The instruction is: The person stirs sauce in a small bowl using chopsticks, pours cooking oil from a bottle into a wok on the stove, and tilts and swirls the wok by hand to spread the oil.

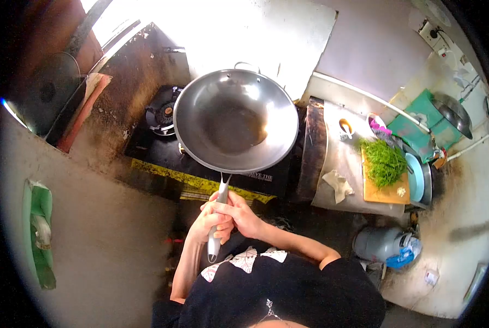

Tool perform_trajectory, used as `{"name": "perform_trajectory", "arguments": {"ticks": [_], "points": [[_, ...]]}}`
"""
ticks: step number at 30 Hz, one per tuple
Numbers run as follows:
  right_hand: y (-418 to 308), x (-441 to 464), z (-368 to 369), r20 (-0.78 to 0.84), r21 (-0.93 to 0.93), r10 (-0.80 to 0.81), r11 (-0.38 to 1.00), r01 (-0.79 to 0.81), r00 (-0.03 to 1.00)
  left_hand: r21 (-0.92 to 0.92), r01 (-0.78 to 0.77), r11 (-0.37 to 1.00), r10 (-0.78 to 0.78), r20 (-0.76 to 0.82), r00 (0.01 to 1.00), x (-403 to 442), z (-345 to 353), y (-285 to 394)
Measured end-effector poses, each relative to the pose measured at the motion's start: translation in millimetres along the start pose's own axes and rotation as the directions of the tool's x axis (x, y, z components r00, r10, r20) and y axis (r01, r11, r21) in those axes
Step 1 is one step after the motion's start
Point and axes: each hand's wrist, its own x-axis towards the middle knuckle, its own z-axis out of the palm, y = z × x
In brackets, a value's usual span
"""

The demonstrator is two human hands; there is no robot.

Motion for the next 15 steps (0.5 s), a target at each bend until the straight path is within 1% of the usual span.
{"name": "perform_trajectory", "arguments": {"ticks": [2, 3, 5, 6, 8, 9, 10, 13, 15], "points": [[7, 10, 13, -0.026, -0.049, -0.039, 0.998, 0.037, 0.999, -0.067, -0.075, 0.995, 0.077, 0.041, 0.996, -7, -11, 4], [11, 15, 15, -0.048, -0.096, -0.061, 0.994, 0.056, 0.997, -0.065, -0.077, 0.995, 0.081, 0.052, 0.995, -9, -14, 7], [12, 22, 24, -0.120, -0.167, -0.099, 0.983, 0.078, 0.988, -0.219, -0.099, 0.971, 0.118, 0.076, 0.990, -12, -14, 13], [11, 25, 27, -0.117, -0.172, -0.104, 0.982, 0.084, 0.988, -0.217, -0.103, 0.971, 0.123, 0.081, 0.989, -12, -16, 16], [8, 28, 30, -0.149, -0.268, -0.140, 0.959, 0.097, 0.979, -0.275, -0.090, 0.957, 0.134, 0.146, 0.980, -10, -16, 22], [5, 30, 33, -0.174, -0.264, -0.157, 0.958, 0.107, 0.972, -0.209, -0.113, 0.971, 0.145, 0.144, 0.979, -12, -13, 28], [1, 29, 34, -0.175, -0.267, -0.159, 0.958, 0.109, 0.972, -0.193, -0.111, 0.975, 0.141, 0.151, 0.978, -10, -10, 32], [-8, 29, 33, -0.210, -0.285, -0.194, 0.950, 0.130, 0.958, -0.201, -0.071, 0.977, 0.108, 0.180, 0.978, -3, -2, 37], [-14, 25, 33, -0.228, -0.254, -0.192, 0.958, 0.132, 0.955, -0.200, -0.040, 0.979, 0.080, 0.191, 0.978, 0, 3, 37]]}}
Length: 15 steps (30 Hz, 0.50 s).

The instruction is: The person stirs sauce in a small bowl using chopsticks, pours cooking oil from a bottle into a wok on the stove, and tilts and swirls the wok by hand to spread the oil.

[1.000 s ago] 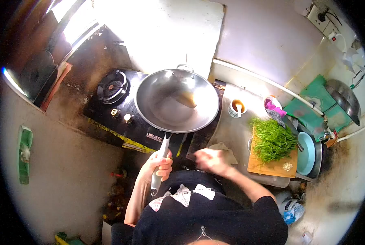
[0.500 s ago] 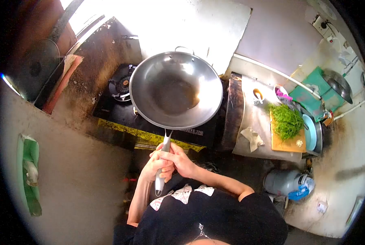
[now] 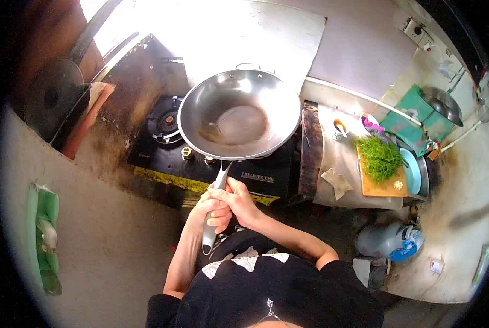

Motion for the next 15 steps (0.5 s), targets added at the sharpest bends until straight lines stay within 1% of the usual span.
{"name": "perform_trajectory", "arguments": {"ticks": [2, 4, 5, 7, 8, 9, 11, 12, 13, 15], "points": [[-1, -4, -8, -0.021, 0.028, 0.012, 1.000, -0.012, 1.000, -0.003, 0.030, 1.000, -0.030, 0.002, 1.000, 4, 5, -3], [3, -8, -19, 0.012, 0.046, 0.050, 0.998, -0.050, 0.999, 0.003, 0.061, 0.998, -0.061, -0.012, 0.998, 6, 9, -7], [2, -11, -23, 0.006, 0.049, 0.050, 0.997, -0.051, 0.999, 0.012, 0.076, 0.997, -0.075, -0.029, 0.997, 7, 10, -10], [1, -18, -27, 0.016, 0.141, 0.071, 0.987, -0.072, 0.997, 0.038, 0.115, 0.993, -0.111, -0.080, 0.991, 7, 11, -16], [2, -22, -30, 0.030, 0.140, 0.067, 0.988, -0.070, 0.997, 0.047, 0.101, 0.994, -0.095, -0.117, 0.989, 7, 17, -20], [4, -25, -33, 0.026, 0.147, 0.068, 0.987, -0.071, 0.997, 0.048, 0.108, 0.993, -0.101, -0.121, 0.987, 7, 17, -22], [10, -32, -36, 0.056, 0.193, 0.087, 0.977, -0.097, 0.995, 0.169, 0.183, 0.968, -0.158, -0.149, 0.976, 5, 16, -25], [14, -34, -39, 0.107, 0.219, 0.099, 0.968, -0.120, 0.989, 0.195, 0.187, 0.963, -0.153, -0.179, 0.972, 2, 21, -26], [17, -35, -38, 0.104, 0.224, 0.098, 0.967, -0.120, 0.990, 0.196, 0.193, 0.961, -0.158, -0.182, 0.971, -1, 20, -28], [20, -37, -35, 0.179, 0.227, 0.112, 0.962, -0.151, 0.978, 0.233, 0.248, 0.940, -0.201, -0.208, 0.957, -9, 14, -28]]}}
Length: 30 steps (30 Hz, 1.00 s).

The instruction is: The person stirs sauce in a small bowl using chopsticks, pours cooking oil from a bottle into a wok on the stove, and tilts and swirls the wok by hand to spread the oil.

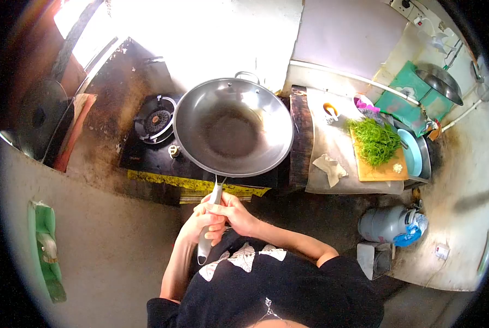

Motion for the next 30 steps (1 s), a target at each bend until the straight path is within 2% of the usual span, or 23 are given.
{"name": "perform_trajectory", "arguments": {"ticks": [2, 4, 6, 12, 13, 18, 20, 22, 25, 30], "points": [[4, 3, 2, 0.020, -0.022, -0.017, 1.000, 0.017, 1.000, 0.046, 0.008, 0.999, -0.007, -0.017, 1.000, -4, -6, 0], [13, 13, 1, 0.057, -0.069, -0.010, 0.998, 0.014, 0.998, 0.088, -0.063, 0.994, 0.063, -0.001, 0.998, -6, -16, 1], [13, 24, 7, 0.039, -0.094, -0.023, 0.995, 0.026, 0.999, 0.028, -0.092, 0.995, 0.092, 0.022, 0.996, -4, -26, 6], [-2, 70, 8, -0.116, -0.304, -0.176, 0.943, 0.134, 0.978, -0.087, -0.218, 0.972, 0.225, 0.071, 0.972, 27, -47, 33], [-4, 76, 8, -0.177, -0.340, -0.209, 0.930, 0.140, 0.962, -0.136, -0.230, 0.964, 0.248, 0.137, 0.959, 37, -57, 34], [-36, 83, 14, -0.284, -0.316, -0.281, 0.930, 0.188, 0.917, -0.202, -0.121, 0.972, 0.153, 0.150, 0.977, 56, -53, 57], [-45, 78, 15, -0.313, -0.226, -0.218, 0.962, 0.150, 0.925, -0.172, -0.076, 0.982, 0.116, 0.234, 0.965, 65, -51, 64], [-33, 83, 1, -0.326, -0.254, -0.232, 0.955, 0.152, 0.916, -0.188, -0.013, 0.982, 0.056, 0.229, 0.972, 65, -46, 71], [-30, 79, 0, -0.353, -0.163, -0.209, 0.974, 0.160, 0.912, -0.137, 0.105, 0.985, -0.068, 0.252, 0.965, 64, -44, 77], [-10, 73, -4, -0.231, -0.014, -0.150, 0.988, 0.151, 0.961, -0.021, 0.132, 0.991, -0.125, 0.197, 0.972, 52, -48, 77]]}}
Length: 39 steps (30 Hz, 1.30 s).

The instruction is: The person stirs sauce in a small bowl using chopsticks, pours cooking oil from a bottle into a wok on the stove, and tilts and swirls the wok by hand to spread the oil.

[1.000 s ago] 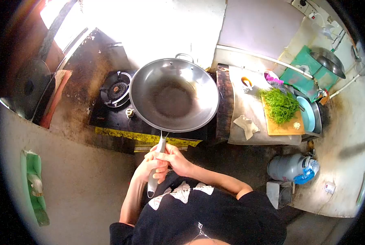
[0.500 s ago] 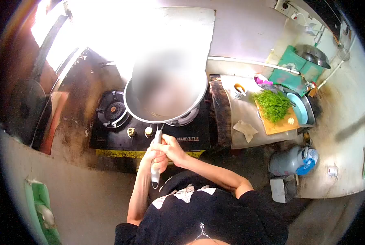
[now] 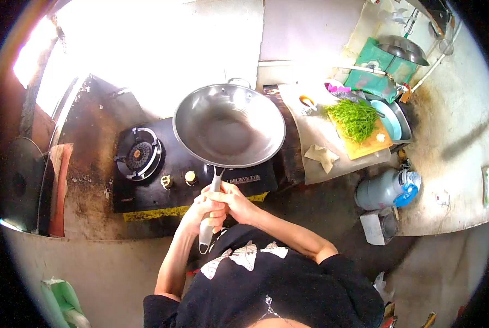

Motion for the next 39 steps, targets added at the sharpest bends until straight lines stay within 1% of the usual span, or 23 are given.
{"name": "perform_trajectory", "arguments": {"ticks": [1, 2, 3, 4, 6, 8, 12, 14, 15, 16, 18, 19, 20, 22, 23, 26, 27, 30, 32, 34, 35, 36, 39], "points": [[3, -1, 0, 0.050, 0.014, 0.011, 1.000, -0.011, 0.999, 0.080, 0.014, 0.997, -0.011, -0.036, 0.999, -3, -2, 0], [6, -1, 1, 0.049, 0.016, 0.013, 1.000, -0.013, 0.999, 0.159, 0.029, 0.987, -0.018, -0.072, 0.997, -6, -3, -1], [9, -1, 3, 0.077, 0.023, 0.037, 0.999, -0.039, 0.996, 0.209, -0.005, 0.978, 0.027, -0.101, 0.995, -10, -3, -3], [11, -1, 4, 0.105, 0.029, 0.062, 0.997, -0.066, 0.993, 0.206, -0.003, 0.978, 0.025, -0.103, 0.994, -12, -10, -6], [15, 2, 6, 0.150, 0.051, 0.094, 0.993, -0.103, 0.984, 0.298, 0.038, 0.954, -0.010, -0.095, 0.995, -15, -23, -8], [27, 11, 3, 0.199, 0.049, 0.115, 0.991, -0.127, 0.973, 0.302, 0.040, 0.953, -0.009, -0.102, 0.995, -19, -35, -10], [45, 30, -4, 0.165, 0.007, 0.072, 0.997, -0.075, 0.984, 0.353, -0.101, 0.930, 0.129, -0.055, 0.990, -4, -65, -17], [49, 40, -13, 0.104, -0.127, 0.079, 0.990, -0.065, 0.991, 0.354, -0.153, 0.923, 0.198, -0.096, 0.976, 7, -70, -19], [47, 44, -14, 0.076, -0.112, 0.083, 0.991, -0.074, 0.994, 0.364, -0.179, 0.914, 0.200, -0.019, 0.980, 15, -81, -20], [47, 48, -18, 0.062, -0.149, 0.062, 0.987, -0.052, 0.996, 0.363, -0.181, 0.914, 0.200, -0.014, 0.980, 21, -89, -21], [41, 50, -22, 0.071, -0.138, 0.077, 0.988, -0.067, 0.995, 0.335, -0.122, 0.934, 0.144, -0.041, 0.989, 29, -88, -18], [40, 49, -22, 0.053, -0.156, 0.075, 0.985, -0.066, 0.996, 0.294, -0.136, 0.946, 0.156, -0.046, 0.987, 29, -85, -19], [40, 47, -22, 0.034, -0.175, 0.074, 0.982, -0.067, 0.997, 0.311, -0.174, 0.934, 0.185, -0.004, 0.983, 27, -82, -19], [45, 42, -23, 0.033, -0.206, 0.075, 0.976, -0.066, 0.997, 0.404, -0.231, 0.885, 0.264, -0.026, 0.964, 26, -82, -26], [45, 44, -26, 0.042, -0.221, 0.059, 0.974, -0.048, 0.997, 0.470, -0.191, 0.862, 0.228, -0.023, 0.973, 29, -88, -27], [41, 50, -35, 0.051, -0.204, 0.057, 0.978, -0.045, 0.997, 0.428, -0.174, 0.887, 0.204, -0.026, 0.979, 42, -97, -29], [36, 51, -34, 0.031, -0.234, 0.059, 0.971, -0.050, 0.998, 0.386, -0.195, 0.902, 0.215, -0.009, 0.977, 47, -96, -29], [36, 53, -38, -0.010, -0.314, 0.043, 0.949, -0.044, 0.999, 0.426, -0.232, 0.875, 0.242, 0.031, 0.970, 51, -89, -25], [39, 49, -38, -0.040, -0.300, 0.027, 0.953, -0.038, 0.999, 0.393, -0.202, 0.897, 0.206, 0.032, 0.978, 52, -91, -28], [41, 48, -40, -0.123, -0.331, 0.013, 0.942, -0.053, 0.992, 0.272, -0.181, 0.945, 0.180, 0.028, 0.983, 54, -92, -31], [42, 48, -38, -0.175, -0.281, 0.002, 0.958, -0.052, 0.985, 0.271, -0.174, 0.947, 0.174, 0.027, 0.984, 53, -93, -34], [39, 47, -35, -0.200, -0.308, -0.002, 0.949, -0.061, 0.980, 0.244, -0.138, 0.960, 0.135, 0.031, 0.990, 54, -94, -35], [40, 42, -40, -0.190, -0.314, 0.018, 0.946, -0.078, 0.982, 0.163, -0.067, 0.984, 0.060, 0.050, 0.997, 54, -89, -35]]}}
